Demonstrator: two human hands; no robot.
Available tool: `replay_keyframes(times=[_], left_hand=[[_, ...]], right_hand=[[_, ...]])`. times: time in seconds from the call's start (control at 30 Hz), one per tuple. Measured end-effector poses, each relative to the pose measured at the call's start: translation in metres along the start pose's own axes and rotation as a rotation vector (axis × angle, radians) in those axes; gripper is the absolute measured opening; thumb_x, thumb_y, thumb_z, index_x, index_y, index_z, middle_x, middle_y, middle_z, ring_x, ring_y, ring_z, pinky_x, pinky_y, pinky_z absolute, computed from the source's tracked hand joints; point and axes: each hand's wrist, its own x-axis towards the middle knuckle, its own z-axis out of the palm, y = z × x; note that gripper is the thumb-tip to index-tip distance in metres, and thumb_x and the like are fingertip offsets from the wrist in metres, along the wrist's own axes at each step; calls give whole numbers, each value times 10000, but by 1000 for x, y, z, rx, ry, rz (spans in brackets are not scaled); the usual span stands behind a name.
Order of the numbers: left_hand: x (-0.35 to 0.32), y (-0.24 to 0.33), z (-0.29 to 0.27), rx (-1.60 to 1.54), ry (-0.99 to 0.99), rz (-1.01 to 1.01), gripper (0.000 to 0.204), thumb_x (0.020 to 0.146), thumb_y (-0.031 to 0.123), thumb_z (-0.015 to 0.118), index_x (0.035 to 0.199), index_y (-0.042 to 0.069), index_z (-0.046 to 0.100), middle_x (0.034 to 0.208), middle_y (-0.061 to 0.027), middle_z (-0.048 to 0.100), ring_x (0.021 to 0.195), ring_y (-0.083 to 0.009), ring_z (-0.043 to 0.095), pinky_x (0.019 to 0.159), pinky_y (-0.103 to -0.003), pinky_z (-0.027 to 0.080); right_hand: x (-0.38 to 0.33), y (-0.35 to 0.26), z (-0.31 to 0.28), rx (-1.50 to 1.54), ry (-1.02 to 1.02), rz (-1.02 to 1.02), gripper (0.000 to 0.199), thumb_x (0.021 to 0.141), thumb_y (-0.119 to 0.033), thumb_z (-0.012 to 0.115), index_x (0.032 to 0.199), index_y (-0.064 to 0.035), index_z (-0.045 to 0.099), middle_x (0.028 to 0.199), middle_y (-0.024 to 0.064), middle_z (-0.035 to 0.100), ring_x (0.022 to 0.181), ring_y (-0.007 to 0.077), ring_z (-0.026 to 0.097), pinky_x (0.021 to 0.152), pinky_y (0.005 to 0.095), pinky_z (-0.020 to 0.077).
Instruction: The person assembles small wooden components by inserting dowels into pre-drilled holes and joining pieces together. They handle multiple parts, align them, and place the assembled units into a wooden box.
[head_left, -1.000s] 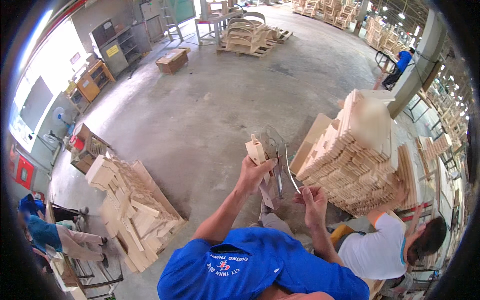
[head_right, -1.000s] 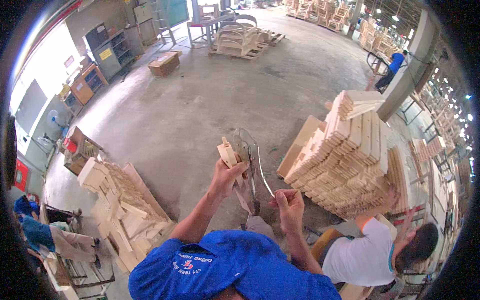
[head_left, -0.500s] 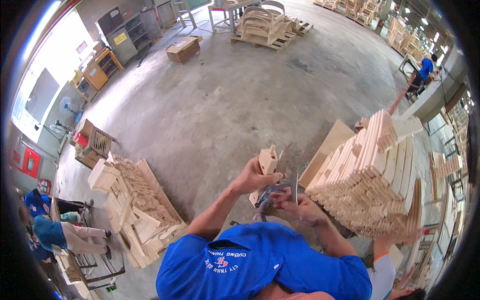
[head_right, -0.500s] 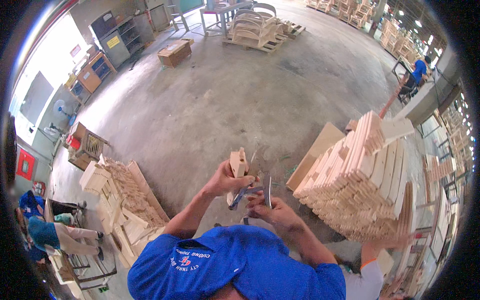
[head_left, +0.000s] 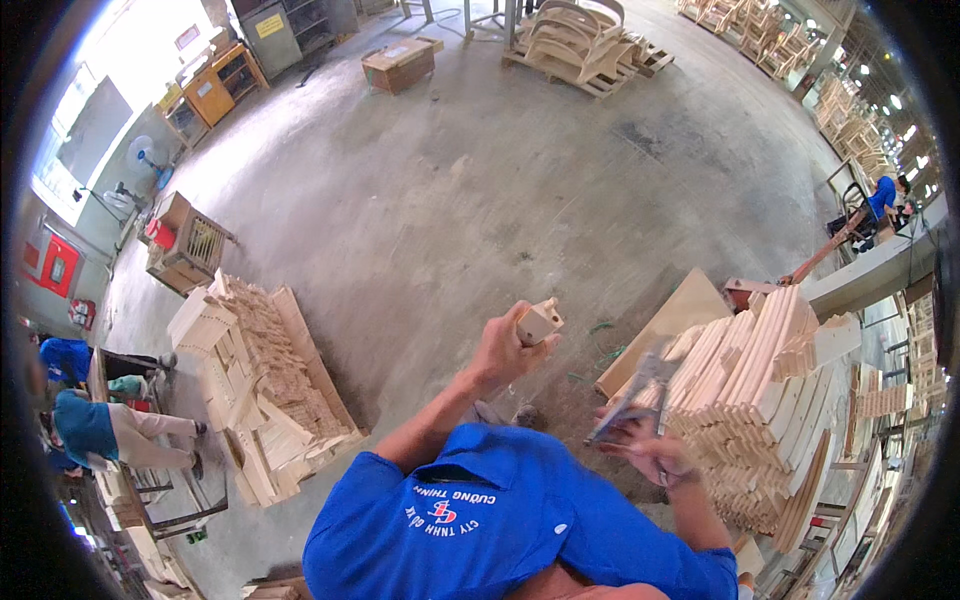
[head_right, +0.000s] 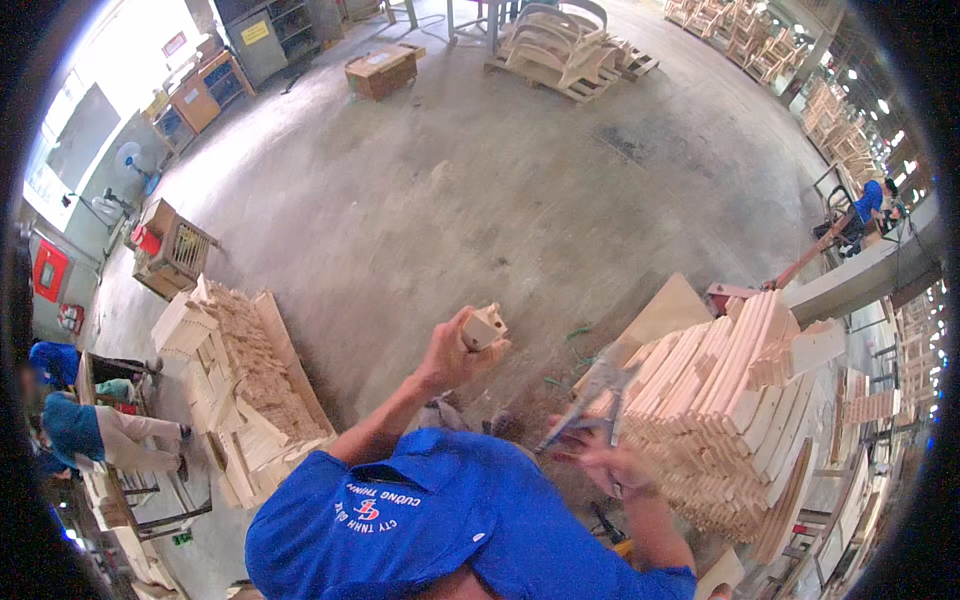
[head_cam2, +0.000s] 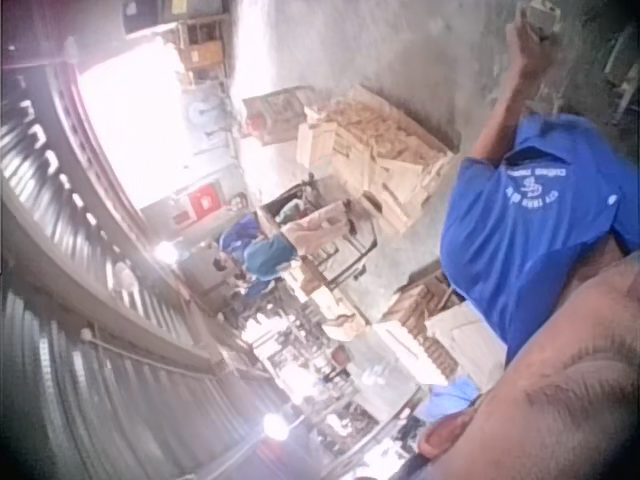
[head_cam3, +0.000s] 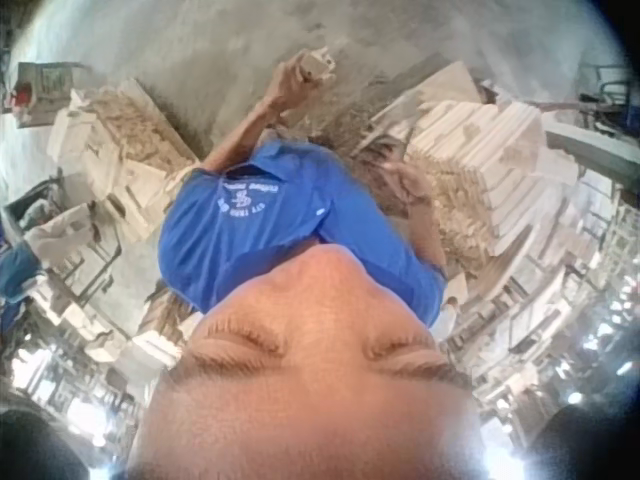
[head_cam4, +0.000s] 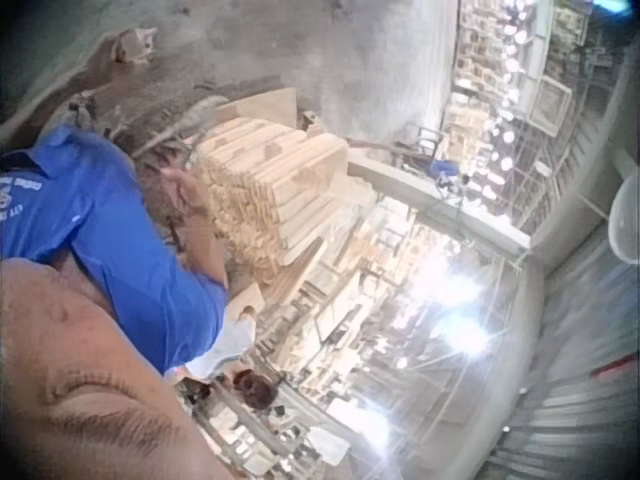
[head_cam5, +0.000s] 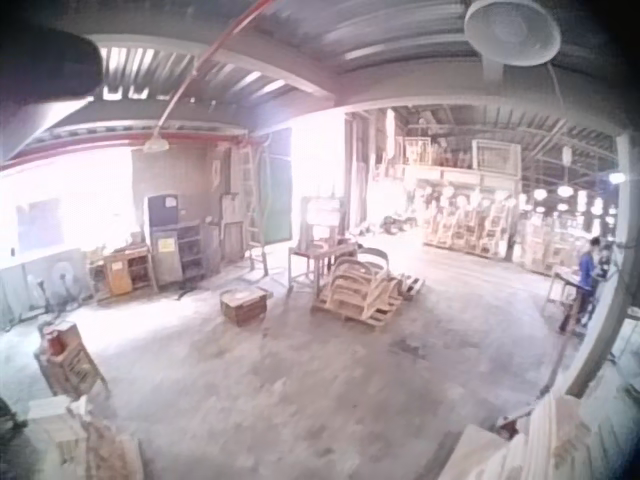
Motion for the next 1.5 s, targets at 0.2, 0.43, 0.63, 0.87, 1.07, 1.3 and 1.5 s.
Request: replay_keyframes(times=[0.2,0.43,0.63,0.87,1.07,1.3,1.5], left_hand=[[25,-15,-59,123,-3,9,425,885,219,837,1192,2,639,662,-111,677,645,-62,618,575,-318,523],[41,-19,-101,245,-38,36,439,858,224,836,1175,-5,636,760,-190,712,670,-186,712,638,-368,560],[37,-13,-121,464,-11,160,390,790,158,824,1122,51,648,923,-183,747,848,-377,738,756,-476,566],[36,-14,-132,663,72,271,402,752,133,842,1095,82,639,959,-115,716,899,-335,720,777,-453,545],[40,-16,-138,722,112,287,382,757,123,833,1086,121,640,917,-78,686,892,-296,711,767,-441,529],[47,-20,-136,746,113,288,346,784,135,814,1077,149,631,902,-68,665,884,-283,701,750,-436,520],[50,-19,-137,751,119,301,346,788,124,803,1078,153,617,888,-65,646,873,-285,690,736,-443,513]], right_hand=[[1,28,40,-92,-22,145,839,923,-37,713,1649,-37,293,1676,152,368,1553,286,353,1265,464,271],[78,49,65,-344,84,132,642,991,-109,717,1560,-57,423,1426,66,591,1387,201,519,1198,379,364],[161,38,55,-886,264,-26,536,968,-72,643,1471,-31,463,1394,153,548,1339,287,516,1126,431,411],[223,35,78,-1416,413,-364,641,888,-9,604,1490,-25,383,1295,252,492,1245,460,502,1091,501,428],[235,32,90,-1426,430,-361,649,859,20,607,1469,-19,388,1322,267,483,1273,480,485,1084,520,433],[244,47,88,-1480,486,-387,552,926,-68,649,1425,0,422,1232,246,498,1186,442,518,1046,494,437],[246,49,92,-1481,520,-419,515,953,-123,652,1403,9,438,1215,239,500,1157,438,526,1013,490,452]])
